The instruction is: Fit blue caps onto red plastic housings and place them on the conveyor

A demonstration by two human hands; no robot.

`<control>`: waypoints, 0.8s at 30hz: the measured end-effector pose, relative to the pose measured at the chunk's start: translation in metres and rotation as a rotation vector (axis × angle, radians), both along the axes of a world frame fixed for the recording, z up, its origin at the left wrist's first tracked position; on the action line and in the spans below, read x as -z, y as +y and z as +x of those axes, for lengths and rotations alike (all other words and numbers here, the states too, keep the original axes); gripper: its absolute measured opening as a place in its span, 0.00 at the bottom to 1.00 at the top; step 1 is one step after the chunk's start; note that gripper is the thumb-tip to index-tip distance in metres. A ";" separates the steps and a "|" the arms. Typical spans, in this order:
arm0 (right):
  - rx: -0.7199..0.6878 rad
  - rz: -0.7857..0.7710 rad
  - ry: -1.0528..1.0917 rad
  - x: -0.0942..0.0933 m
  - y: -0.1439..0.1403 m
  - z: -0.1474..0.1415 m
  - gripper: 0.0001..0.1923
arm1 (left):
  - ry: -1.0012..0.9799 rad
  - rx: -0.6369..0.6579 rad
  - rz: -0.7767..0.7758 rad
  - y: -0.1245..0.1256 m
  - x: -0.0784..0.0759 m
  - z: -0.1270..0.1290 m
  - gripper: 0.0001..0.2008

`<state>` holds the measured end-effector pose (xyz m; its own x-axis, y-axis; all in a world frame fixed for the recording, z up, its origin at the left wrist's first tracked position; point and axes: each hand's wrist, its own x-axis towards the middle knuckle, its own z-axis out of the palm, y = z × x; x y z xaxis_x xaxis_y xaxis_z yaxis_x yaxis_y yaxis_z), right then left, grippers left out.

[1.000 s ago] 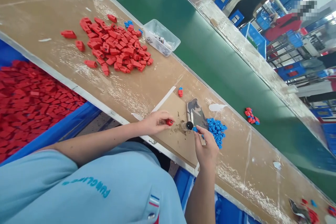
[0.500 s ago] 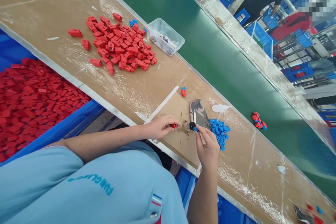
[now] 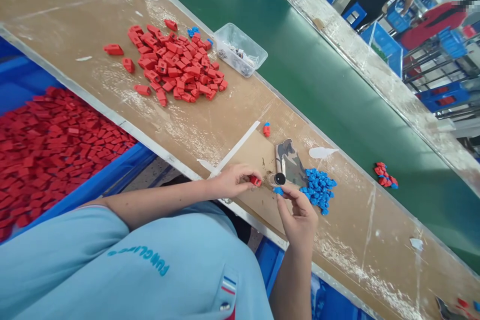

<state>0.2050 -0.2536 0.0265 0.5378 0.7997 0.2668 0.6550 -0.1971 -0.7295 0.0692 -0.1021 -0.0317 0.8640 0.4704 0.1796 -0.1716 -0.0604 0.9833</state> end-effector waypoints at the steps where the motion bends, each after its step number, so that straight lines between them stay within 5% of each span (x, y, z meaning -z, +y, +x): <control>1: 0.001 0.015 0.050 0.002 0.001 -0.005 0.09 | 0.001 0.004 0.020 0.000 -0.001 0.000 0.07; 24: 0.041 0.001 0.110 0.013 0.009 -0.028 0.06 | 0.044 -0.009 0.233 0.000 0.000 -0.006 0.04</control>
<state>0.1767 -0.2443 0.0139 0.5961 0.7761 0.2058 0.5627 -0.2210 -0.7966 0.0629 -0.1016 -0.0312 0.8694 0.4283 0.2465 -0.1272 -0.2881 0.9491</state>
